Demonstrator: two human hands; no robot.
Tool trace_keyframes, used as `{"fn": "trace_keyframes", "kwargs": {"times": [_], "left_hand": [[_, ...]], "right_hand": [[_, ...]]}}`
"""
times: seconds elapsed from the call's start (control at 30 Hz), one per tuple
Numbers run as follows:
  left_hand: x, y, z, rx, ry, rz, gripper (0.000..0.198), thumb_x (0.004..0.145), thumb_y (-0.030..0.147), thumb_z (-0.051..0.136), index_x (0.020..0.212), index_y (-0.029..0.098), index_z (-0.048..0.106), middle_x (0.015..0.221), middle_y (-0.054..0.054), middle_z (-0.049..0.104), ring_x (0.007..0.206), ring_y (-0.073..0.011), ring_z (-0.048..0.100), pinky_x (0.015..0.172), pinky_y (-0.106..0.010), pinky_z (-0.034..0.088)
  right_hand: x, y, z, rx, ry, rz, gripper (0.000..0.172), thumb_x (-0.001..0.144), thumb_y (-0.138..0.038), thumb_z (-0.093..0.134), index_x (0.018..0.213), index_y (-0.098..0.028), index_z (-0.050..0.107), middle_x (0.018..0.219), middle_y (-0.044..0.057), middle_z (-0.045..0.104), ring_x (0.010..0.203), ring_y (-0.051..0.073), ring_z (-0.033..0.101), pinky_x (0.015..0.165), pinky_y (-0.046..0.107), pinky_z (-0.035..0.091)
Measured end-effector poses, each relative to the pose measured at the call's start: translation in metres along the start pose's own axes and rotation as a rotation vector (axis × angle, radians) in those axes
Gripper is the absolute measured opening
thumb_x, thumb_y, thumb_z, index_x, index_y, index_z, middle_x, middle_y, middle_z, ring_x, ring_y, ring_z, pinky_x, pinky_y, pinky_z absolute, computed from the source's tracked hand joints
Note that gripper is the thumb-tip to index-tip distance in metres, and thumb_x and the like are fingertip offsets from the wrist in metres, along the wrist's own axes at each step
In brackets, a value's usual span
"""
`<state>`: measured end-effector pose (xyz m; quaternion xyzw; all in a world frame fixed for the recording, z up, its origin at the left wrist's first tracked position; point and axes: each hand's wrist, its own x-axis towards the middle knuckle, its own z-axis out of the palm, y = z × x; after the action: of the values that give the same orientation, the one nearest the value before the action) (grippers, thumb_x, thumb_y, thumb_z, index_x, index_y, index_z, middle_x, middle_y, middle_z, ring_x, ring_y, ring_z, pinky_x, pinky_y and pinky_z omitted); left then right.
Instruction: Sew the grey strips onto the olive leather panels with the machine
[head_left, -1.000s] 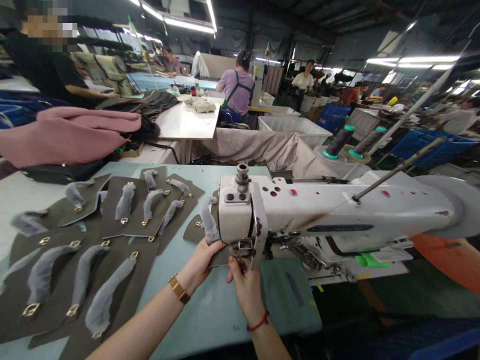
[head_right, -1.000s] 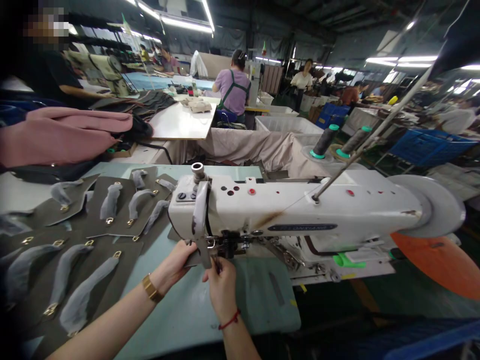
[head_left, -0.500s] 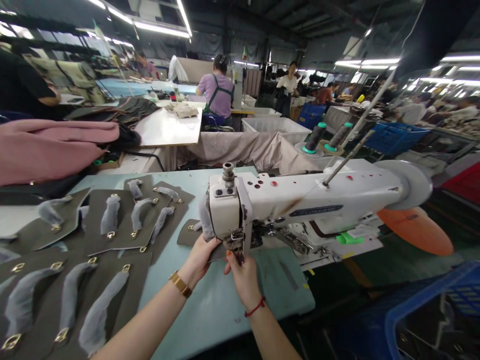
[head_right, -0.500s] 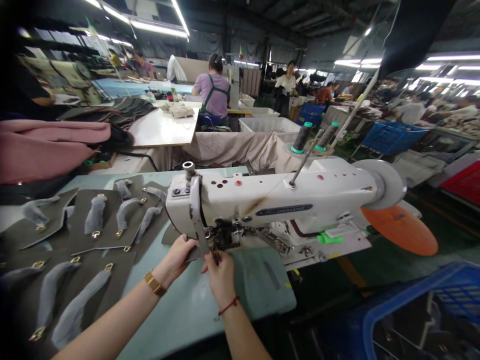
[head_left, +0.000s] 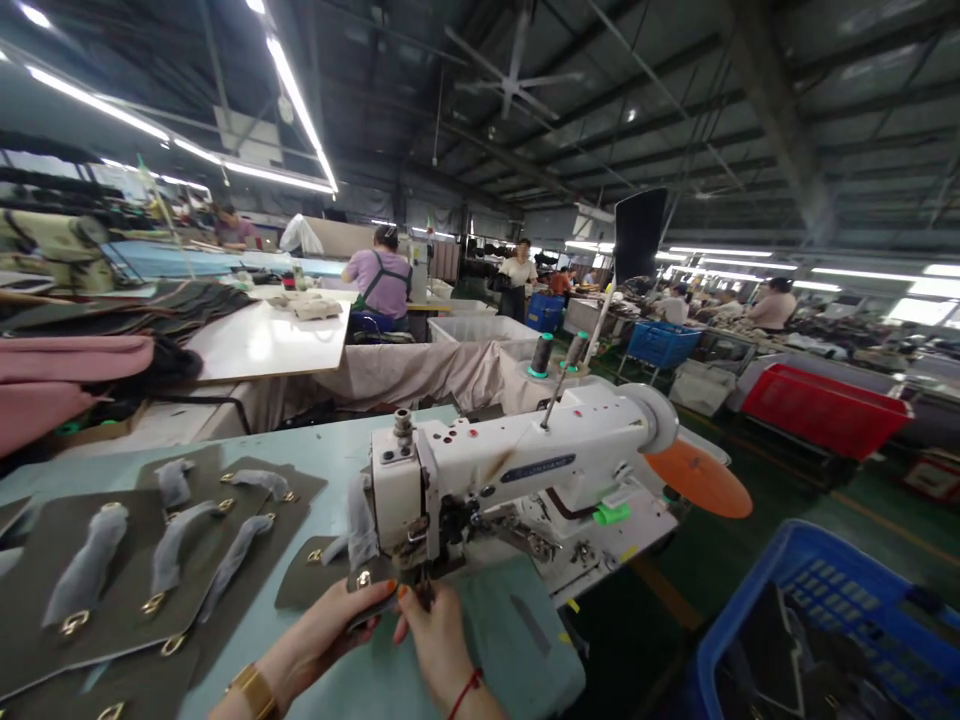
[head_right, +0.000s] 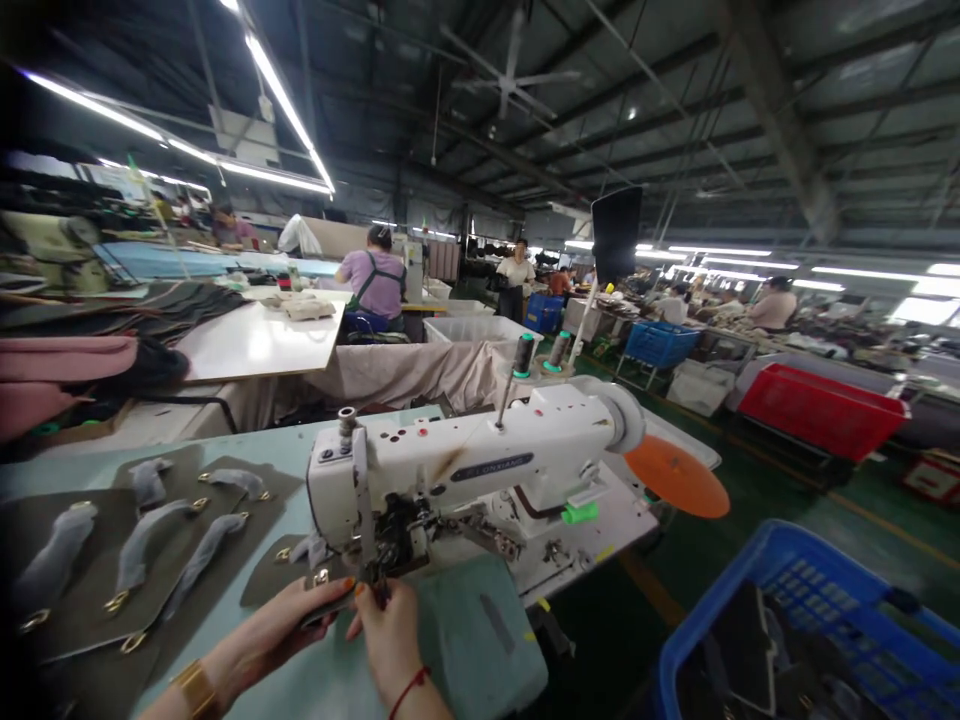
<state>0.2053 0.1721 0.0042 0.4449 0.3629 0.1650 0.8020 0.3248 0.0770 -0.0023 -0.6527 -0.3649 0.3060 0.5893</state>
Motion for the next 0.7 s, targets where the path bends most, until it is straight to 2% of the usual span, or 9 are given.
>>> {"fn": "trace_keyframes", "kwargs": {"times": [0.37, 0.57, 0.7], "left_hand": [[0.001, 0.004, 0.002, -0.042, -0.048, 0.001, 0.028, 0.066, 0.036, 0.081, 0.077, 0.013, 0.066, 0.069, 0.000, 0.061, 0.052, -0.0046, 0.051, 0.051, -0.012, 0.044], [-0.006, 0.013, 0.004, 0.011, -0.068, -0.006, 0.030, 0.064, 0.034, 0.081, 0.081, 0.012, 0.069, 0.073, -0.003, 0.064, 0.052, -0.0040, 0.050, 0.052, -0.012, 0.043], [-0.005, 0.015, 0.002, 0.000, -0.043, -0.031, 0.027, 0.064, 0.032, 0.080, 0.077, 0.012, 0.069, 0.072, -0.004, 0.066, 0.052, -0.0058, 0.051, 0.052, -0.015, 0.044]], "right_hand": [[0.004, 0.009, -0.001, 0.014, -0.035, 0.013, 0.050, 0.079, -0.062, 0.054, 0.062, -0.016, 0.063, 0.047, 0.003, 0.062, 0.048, 0.018, 0.058, 0.052, 0.024, 0.042], [0.001, 0.001, -0.007, -0.036, -0.070, 0.004, 0.046, 0.084, -0.054, 0.053, 0.054, -0.019, 0.057, 0.055, 0.003, 0.063, 0.059, 0.017, 0.059, 0.064, 0.026, 0.042], [0.002, 0.004, -0.008, -0.040, -0.089, 0.028, 0.048, 0.084, -0.053, 0.053, 0.050, -0.020, 0.053, 0.054, 0.001, 0.059, 0.057, 0.016, 0.055, 0.063, 0.026, 0.040]]}}
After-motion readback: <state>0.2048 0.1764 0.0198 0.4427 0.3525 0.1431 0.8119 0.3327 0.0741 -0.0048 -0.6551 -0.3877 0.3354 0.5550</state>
